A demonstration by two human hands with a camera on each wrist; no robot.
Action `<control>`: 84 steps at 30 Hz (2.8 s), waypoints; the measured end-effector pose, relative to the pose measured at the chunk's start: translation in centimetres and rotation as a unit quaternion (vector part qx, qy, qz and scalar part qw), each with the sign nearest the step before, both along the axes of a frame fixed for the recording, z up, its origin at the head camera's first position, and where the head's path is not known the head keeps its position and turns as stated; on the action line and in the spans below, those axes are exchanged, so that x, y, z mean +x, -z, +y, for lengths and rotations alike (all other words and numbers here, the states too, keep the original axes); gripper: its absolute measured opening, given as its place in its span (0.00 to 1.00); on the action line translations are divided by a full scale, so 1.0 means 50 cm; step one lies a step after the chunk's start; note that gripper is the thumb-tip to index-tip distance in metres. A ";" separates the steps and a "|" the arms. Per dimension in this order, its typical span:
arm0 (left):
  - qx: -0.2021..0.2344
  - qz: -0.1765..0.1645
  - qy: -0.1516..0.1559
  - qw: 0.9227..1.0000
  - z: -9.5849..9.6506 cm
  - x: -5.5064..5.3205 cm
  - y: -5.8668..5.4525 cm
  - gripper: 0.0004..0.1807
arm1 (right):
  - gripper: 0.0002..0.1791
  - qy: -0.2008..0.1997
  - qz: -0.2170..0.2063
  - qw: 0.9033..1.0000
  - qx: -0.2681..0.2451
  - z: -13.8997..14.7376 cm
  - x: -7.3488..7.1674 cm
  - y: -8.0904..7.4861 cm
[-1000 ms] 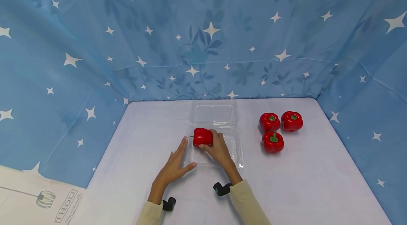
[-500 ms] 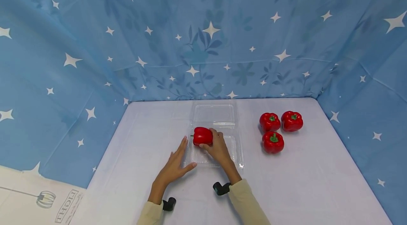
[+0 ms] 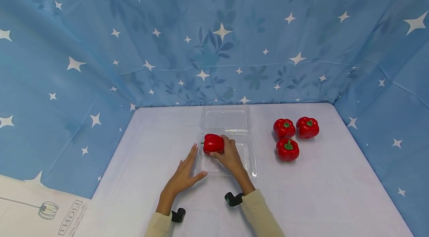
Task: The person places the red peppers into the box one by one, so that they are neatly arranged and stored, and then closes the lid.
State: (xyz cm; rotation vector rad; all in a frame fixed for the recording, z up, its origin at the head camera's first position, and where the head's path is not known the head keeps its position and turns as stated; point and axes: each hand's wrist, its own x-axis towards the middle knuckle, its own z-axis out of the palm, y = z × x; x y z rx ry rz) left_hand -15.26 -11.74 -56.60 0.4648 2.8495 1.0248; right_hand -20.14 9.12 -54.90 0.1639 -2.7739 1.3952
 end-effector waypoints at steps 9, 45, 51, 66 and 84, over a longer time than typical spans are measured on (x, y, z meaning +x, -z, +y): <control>-0.001 0.000 0.000 1.000 0.000 0.000 0.001 0.56 | 0.51 0.012 -0.032 0.998 0.045 0.006 0.011 -0.018; -0.003 -0.010 -0.009 1.000 0.003 0.001 0.002 0.55 | 0.39 0.133 0.100 0.985 -0.031 0.118 0.024 -0.101; -0.003 -0.011 -0.008 1.000 0.004 -0.001 0.003 0.56 | 0.36 0.225 0.188 0.954 -0.065 0.170 0.026 -0.110; -0.001 -0.013 -0.005 1.000 0.004 0.002 -0.001 0.54 | 0.41 0.403 0.147 0.901 -0.065 0.271 0.053 -0.084; 0.004 -0.011 -0.003 1.000 0.005 0.001 -0.001 0.55 | 0.52 0.383 0.016 0.918 -0.100 0.305 0.079 -0.014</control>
